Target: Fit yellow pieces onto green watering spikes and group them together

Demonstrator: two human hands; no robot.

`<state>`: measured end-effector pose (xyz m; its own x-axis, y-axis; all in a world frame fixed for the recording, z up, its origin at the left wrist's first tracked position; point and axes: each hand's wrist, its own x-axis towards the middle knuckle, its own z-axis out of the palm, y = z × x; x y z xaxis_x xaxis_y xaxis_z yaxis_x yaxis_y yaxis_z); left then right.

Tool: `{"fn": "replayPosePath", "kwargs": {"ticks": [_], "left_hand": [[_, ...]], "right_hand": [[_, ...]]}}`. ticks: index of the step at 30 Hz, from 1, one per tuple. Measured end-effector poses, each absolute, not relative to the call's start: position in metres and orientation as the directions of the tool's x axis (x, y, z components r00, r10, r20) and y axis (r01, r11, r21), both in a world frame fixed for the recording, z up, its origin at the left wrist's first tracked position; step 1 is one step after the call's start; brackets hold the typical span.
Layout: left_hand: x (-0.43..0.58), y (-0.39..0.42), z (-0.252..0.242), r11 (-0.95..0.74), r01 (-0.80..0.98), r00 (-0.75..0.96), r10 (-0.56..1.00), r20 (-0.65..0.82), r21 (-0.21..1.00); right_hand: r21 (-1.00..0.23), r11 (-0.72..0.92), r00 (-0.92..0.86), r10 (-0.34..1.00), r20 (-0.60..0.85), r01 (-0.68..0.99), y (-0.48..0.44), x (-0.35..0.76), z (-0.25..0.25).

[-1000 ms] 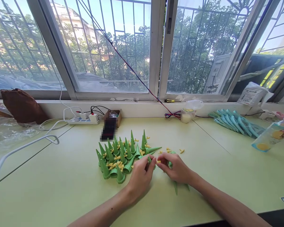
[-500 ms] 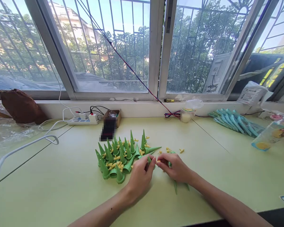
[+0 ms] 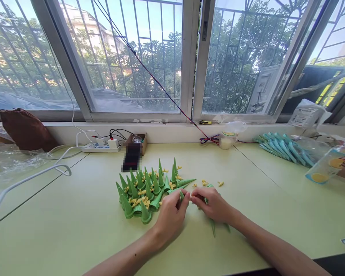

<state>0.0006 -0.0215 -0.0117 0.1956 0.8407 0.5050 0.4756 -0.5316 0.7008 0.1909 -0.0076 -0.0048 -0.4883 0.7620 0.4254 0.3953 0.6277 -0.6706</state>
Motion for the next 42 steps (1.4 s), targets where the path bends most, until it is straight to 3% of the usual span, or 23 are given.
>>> {"fn": "replayPosePath", "kwargs": {"ticks": [17,42], "left_hand": [[0.0027,-0.0253,-0.0080,-0.507,0.482,0.224,0.860,0.459,0.715],[0.0025,-0.0278,-0.0059,-0.544,0.547,0.374,0.839,0.396,0.636]], "right_hand": [[-0.673,0.628,-0.523,0.753,0.399,0.390,-0.0083,0.1912,-0.0068],[-0.592,0.660,-0.592,0.727,0.347,0.463,-0.0123,0.1937,-0.0033]]}}
